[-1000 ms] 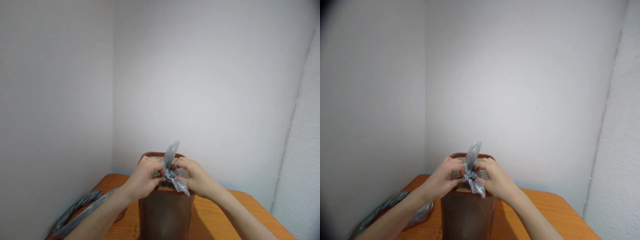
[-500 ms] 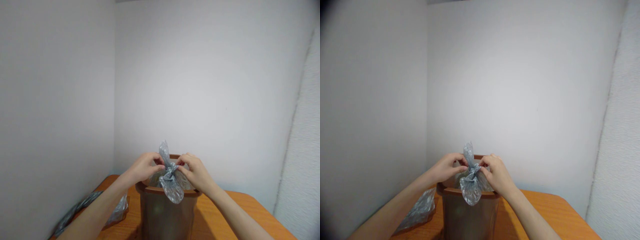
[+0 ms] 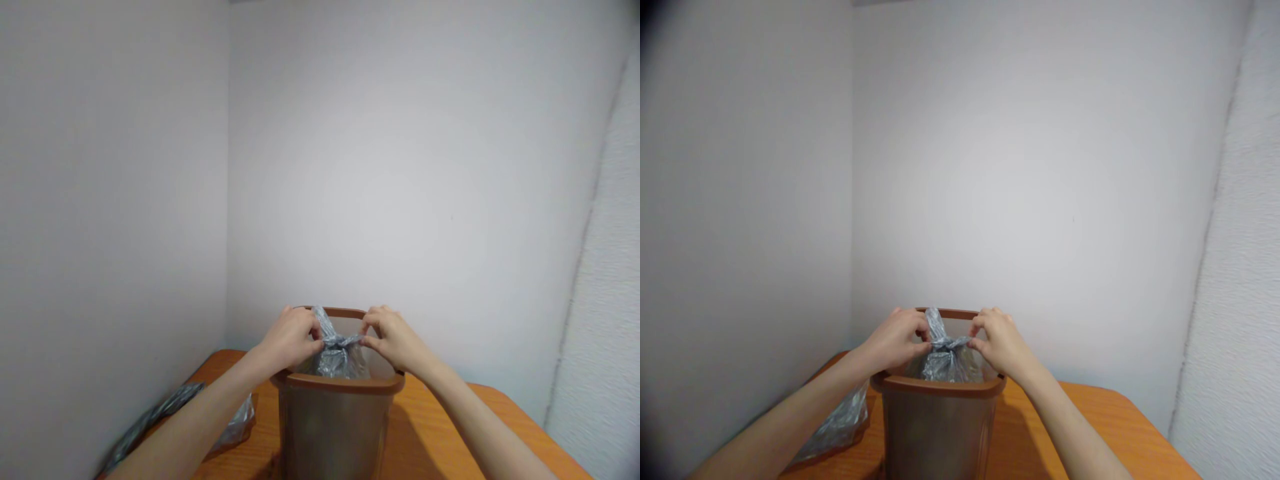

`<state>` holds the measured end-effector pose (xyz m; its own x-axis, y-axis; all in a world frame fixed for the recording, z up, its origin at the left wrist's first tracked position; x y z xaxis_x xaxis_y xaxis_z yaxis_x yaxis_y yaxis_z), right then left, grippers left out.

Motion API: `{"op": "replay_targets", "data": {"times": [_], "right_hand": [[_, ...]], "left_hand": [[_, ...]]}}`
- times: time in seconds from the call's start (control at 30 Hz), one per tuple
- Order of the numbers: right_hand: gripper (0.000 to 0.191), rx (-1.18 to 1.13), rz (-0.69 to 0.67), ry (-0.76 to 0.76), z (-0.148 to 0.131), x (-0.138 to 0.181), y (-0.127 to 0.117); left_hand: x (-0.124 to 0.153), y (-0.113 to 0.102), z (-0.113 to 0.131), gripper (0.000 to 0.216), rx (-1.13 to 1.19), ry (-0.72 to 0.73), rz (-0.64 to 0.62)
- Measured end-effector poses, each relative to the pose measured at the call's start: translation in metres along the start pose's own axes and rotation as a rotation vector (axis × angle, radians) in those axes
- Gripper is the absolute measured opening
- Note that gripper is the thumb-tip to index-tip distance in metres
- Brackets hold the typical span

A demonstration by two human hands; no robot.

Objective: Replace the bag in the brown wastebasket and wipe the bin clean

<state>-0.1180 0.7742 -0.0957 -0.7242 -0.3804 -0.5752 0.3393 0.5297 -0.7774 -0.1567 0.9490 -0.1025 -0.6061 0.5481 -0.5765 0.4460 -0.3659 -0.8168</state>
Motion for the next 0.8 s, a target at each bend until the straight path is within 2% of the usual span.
{"op": "replay_targets", "data": {"times": [0.13,0.3,0.5,0.57,0.67,0.8], "right_hand": [[0.025,0.02,-0.011,-0.053,-0.027,0.002,-0.001],[0.014,0.158,-0.069,-0.113,-0.053,-0.003,0.016],[0.012,0.096,-0.14,-0.125,-0.037,-0.005,0.016],[0.012,0.038,-0.159,-0.127,-0.033,-0.004,0.013],[0.013,-0.058,-0.193,-0.134,-0.032,-0.003,0.012],[0.014,-0.188,-0.231,-0.129,-0.026,-0.003,0.01]], "left_hand": [[-0.001,0.001,-0.004,0.009,0.007,-0.03,0.002],[-0.001,0.001,-0.008,0.01,-0.009,-0.071,-0.026],[0.007,-0.005,-0.013,0.011,-0.145,-0.141,-0.066],[0.006,-0.006,-0.007,0.012,-0.159,-0.118,-0.072],[-0.003,-0.002,0.009,0.028,-0.121,-0.026,-0.102],[-0.015,0.003,0.014,0.02,-0.094,0.009,-0.133]]}}
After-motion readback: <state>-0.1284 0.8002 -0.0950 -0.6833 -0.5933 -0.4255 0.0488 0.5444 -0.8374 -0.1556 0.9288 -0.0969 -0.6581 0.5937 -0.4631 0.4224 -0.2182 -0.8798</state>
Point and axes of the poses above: each hand's wrist, its own x-axis away from the middle knuckle, its own y-axis out of the palm, z = x × y, the point moved 7 cm from there along -x, towards the middle knuckle, and after that the axes turned 15 degrees about y, right-handed, at the moved point
